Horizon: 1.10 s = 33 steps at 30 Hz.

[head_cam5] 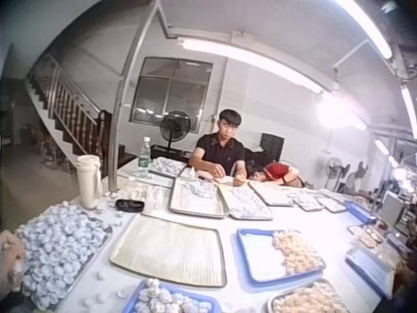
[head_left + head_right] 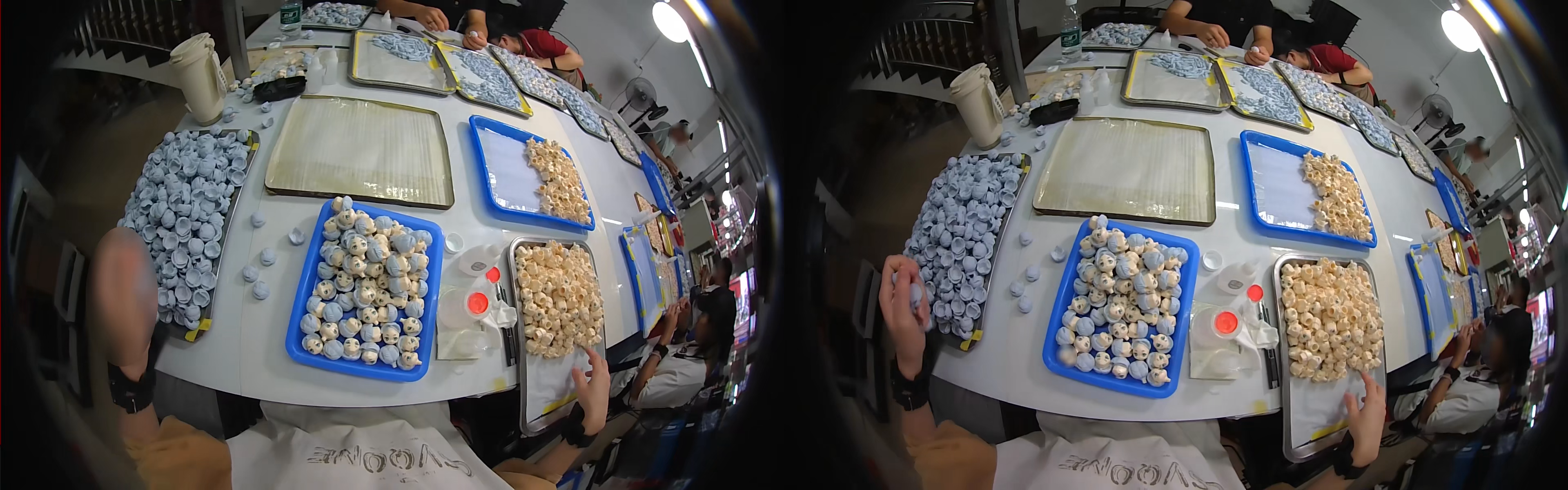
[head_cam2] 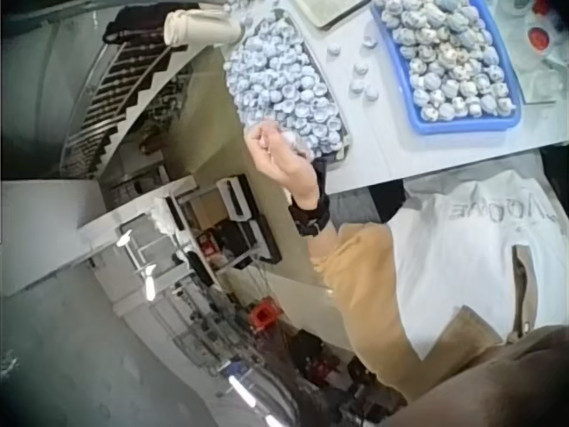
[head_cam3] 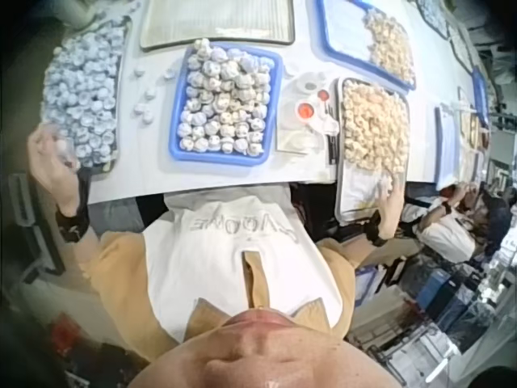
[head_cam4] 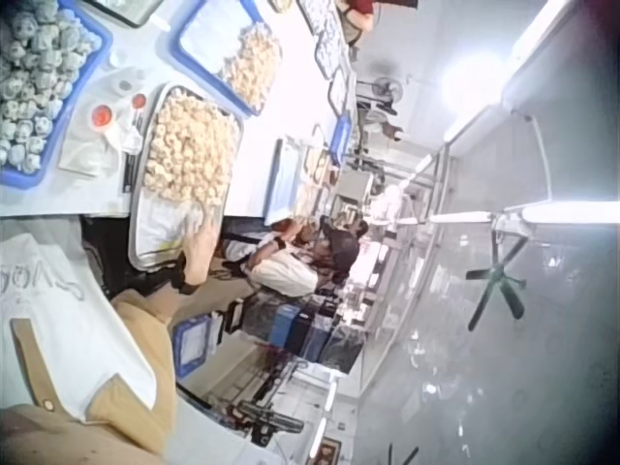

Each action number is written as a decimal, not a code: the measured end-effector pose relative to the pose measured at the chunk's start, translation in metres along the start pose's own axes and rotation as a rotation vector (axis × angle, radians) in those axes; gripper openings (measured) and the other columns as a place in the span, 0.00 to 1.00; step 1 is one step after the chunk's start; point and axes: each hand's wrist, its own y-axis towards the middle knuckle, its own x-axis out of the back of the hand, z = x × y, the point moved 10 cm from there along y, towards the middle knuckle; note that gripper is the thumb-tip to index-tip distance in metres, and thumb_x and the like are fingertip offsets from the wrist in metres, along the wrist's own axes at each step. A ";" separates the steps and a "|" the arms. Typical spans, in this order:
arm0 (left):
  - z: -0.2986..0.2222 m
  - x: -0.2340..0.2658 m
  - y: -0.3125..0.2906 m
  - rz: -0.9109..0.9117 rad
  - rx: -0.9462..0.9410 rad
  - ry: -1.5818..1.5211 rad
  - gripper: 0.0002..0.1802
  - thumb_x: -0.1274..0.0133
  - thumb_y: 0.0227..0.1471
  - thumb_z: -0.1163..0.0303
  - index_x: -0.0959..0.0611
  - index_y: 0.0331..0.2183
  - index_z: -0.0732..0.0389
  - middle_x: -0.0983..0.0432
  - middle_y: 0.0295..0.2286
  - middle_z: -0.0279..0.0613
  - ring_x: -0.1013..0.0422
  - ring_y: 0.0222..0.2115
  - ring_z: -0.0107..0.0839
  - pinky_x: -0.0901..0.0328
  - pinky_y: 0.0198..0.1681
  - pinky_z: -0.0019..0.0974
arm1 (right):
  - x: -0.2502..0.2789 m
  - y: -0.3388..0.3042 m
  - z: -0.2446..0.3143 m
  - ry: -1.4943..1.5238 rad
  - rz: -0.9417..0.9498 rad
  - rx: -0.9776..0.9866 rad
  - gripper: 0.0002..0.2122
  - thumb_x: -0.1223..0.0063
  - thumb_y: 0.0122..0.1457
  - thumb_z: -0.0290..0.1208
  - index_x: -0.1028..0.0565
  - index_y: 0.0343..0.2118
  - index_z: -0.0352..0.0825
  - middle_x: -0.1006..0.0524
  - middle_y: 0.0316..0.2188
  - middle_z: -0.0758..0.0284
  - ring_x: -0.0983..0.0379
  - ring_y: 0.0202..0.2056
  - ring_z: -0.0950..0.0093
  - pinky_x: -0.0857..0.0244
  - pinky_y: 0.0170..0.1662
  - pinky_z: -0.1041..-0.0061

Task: The person assembles small figurines by picking up a blue cap and a beige head, applying glue from a bottle, and joining them. The completed figures are placed into a blue tray. The process is repeated continuously with multiple units.

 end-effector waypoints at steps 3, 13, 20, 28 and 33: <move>0.003 -0.038 -0.023 0.160 0.320 -0.854 0.11 0.64 0.59 0.64 0.34 0.29 0.60 0.41 0.24 0.36 0.48 0.11 0.17 0.52 0.10 0.24 | -0.018 0.006 -0.011 -0.092 0.089 0.024 0.22 0.43 0.42 0.24 0.30 0.44 0.35 0.30 0.34 0.59 0.31 0.34 0.64 0.35 0.35 0.71; 0.062 -0.153 -0.078 -0.289 1.138 -2.264 0.14 0.60 0.56 0.65 0.32 0.36 0.67 0.41 0.32 0.41 0.39 0.26 0.26 0.40 0.26 0.27 | -0.011 0.018 0.018 -0.062 0.052 0.023 0.20 0.40 0.42 0.30 0.29 0.41 0.36 0.29 0.30 0.60 0.30 0.29 0.64 0.35 0.32 0.70; 0.067 -0.161 -0.088 -0.196 1.240 -2.084 0.13 0.59 0.56 0.63 0.28 0.37 0.62 0.39 0.34 0.43 0.38 0.29 0.28 0.39 0.23 0.26 | -0.013 0.019 0.022 -0.259 -0.047 0.058 0.20 0.42 0.44 0.28 0.32 0.43 0.35 0.30 0.33 0.58 0.31 0.33 0.60 0.36 0.35 0.67; 0.050 -0.165 -0.108 0.258 1.086 -1.645 0.17 0.67 0.59 0.57 0.30 0.32 0.60 0.36 0.26 0.44 0.51 0.08 0.21 0.56 0.09 0.23 | -0.017 0.033 0.022 -0.071 -0.012 0.127 0.13 0.46 0.42 0.17 0.29 0.34 0.34 0.31 0.32 0.58 0.30 0.28 0.61 0.36 0.32 0.68; 0.046 -0.174 -0.125 0.448 0.995 -1.418 0.18 0.67 0.56 0.58 0.29 0.33 0.63 0.34 0.23 0.50 0.49 0.09 0.23 0.53 0.10 0.24 | -0.021 0.034 0.006 0.031 0.017 0.103 0.10 0.46 0.40 0.16 0.28 0.29 0.30 0.29 0.26 0.58 0.30 0.27 0.62 0.36 0.30 0.69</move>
